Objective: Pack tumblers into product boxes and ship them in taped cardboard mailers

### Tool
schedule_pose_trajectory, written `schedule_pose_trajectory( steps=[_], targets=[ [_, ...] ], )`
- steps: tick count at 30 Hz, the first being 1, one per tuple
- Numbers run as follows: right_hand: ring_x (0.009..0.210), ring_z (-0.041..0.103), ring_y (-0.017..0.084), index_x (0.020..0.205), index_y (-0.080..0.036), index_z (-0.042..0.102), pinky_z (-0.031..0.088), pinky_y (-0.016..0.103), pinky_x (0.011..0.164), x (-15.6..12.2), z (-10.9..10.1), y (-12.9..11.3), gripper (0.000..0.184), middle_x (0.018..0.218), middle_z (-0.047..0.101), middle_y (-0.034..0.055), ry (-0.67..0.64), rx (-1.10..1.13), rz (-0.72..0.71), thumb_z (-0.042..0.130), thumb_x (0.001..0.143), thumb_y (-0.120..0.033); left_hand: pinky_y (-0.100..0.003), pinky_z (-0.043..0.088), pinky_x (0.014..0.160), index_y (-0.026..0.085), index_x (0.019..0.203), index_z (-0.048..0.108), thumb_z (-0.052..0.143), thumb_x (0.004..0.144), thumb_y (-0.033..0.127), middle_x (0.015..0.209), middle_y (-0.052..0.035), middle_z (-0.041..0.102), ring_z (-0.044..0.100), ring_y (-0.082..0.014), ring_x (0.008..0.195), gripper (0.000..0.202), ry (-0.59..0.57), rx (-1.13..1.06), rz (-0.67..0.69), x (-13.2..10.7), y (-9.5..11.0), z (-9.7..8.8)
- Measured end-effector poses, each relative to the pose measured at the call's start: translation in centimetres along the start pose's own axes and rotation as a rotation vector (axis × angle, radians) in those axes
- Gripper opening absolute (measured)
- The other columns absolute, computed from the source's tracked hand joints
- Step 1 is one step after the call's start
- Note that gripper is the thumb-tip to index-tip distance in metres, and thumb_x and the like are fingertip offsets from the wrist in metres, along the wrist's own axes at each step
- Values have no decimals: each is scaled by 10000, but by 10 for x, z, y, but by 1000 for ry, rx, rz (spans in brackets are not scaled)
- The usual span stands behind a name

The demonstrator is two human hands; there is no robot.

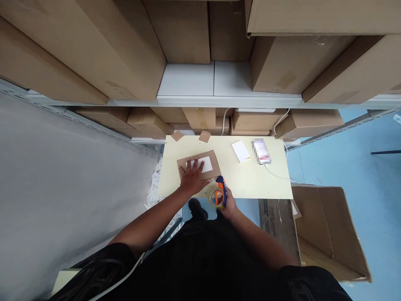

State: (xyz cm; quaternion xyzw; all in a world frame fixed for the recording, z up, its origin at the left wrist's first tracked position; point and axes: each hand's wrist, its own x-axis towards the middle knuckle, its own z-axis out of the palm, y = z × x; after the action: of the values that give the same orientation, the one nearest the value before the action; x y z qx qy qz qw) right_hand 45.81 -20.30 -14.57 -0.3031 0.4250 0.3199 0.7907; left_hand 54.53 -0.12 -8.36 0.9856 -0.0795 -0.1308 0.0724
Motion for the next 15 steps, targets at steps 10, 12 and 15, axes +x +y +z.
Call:
schedule_pose_trajectory(
  steps=[10,12,15],
  targets=[
    [720,725,224,1082,-184,697,619,387,684,66,93,-133,430,892,771,78,180,-382,-49,635,915,-575,-571,45,1272,136,1634,262,614,828,743,1712,-172,189,77,-395,1588,1068,19,87,341,-21,-46,-2],
    [713,720,218,1070,-183,698,614,370,672,71,99,-139,448,895,771,79,194,-467,-71,665,891,-592,-582,12,1272,118,1637,235,570,872,719,1717,-169,168,47,-384,1593,1029,55,87,326,-20,-51,4],
    [725,724,215,1063,-191,703,614,352,668,64,86,-137,441,907,775,76,196,-482,-102,668,892,-596,-591,-11,1272,122,1640,223,540,895,701,1718,-161,166,37,-367,1597,996,72,71,278,-20,-50,9]
  ],
)
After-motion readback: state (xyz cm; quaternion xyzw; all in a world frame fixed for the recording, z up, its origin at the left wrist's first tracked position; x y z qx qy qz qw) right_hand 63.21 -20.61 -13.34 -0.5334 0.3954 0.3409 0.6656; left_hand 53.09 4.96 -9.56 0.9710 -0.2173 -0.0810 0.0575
